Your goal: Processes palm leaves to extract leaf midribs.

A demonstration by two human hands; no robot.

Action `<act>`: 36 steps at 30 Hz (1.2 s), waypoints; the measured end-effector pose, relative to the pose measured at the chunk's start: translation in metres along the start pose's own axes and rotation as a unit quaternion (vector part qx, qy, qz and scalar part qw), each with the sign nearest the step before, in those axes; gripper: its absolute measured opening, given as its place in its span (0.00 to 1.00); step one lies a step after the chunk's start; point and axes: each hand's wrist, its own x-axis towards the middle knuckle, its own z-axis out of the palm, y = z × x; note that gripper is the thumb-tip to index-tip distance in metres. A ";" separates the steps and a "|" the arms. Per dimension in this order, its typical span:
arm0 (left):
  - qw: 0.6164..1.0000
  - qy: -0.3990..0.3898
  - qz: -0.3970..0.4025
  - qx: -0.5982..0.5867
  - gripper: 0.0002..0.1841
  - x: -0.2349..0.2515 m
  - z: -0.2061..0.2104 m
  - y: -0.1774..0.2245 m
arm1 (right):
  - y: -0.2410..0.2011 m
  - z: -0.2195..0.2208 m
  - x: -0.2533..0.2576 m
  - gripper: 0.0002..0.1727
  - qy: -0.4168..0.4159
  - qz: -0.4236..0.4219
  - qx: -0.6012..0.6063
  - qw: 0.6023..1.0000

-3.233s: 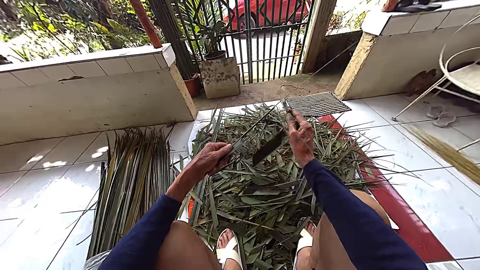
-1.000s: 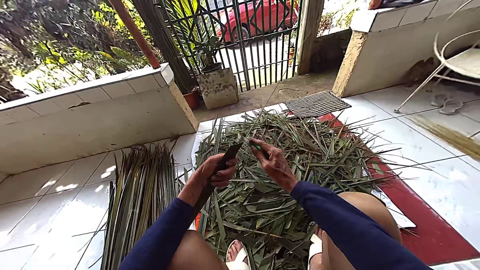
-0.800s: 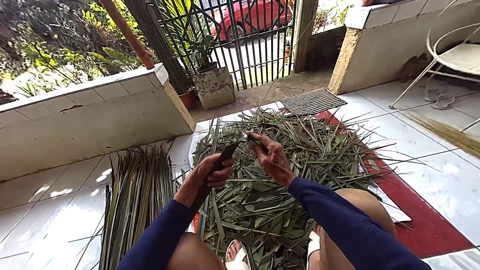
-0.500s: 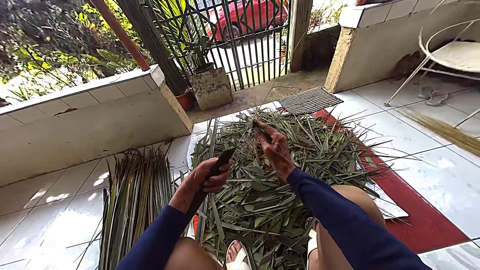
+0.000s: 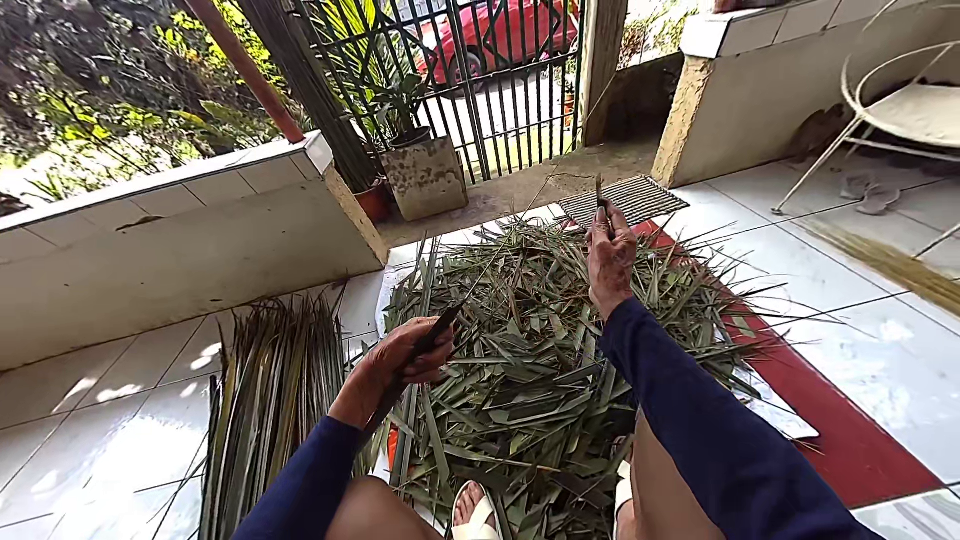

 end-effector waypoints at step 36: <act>0.862 0.347 0.192 0.316 0.16 0.062 0.039 0.007 | -0.020 0.025 -0.108 0.21 -0.381 -0.024 -0.067 0.922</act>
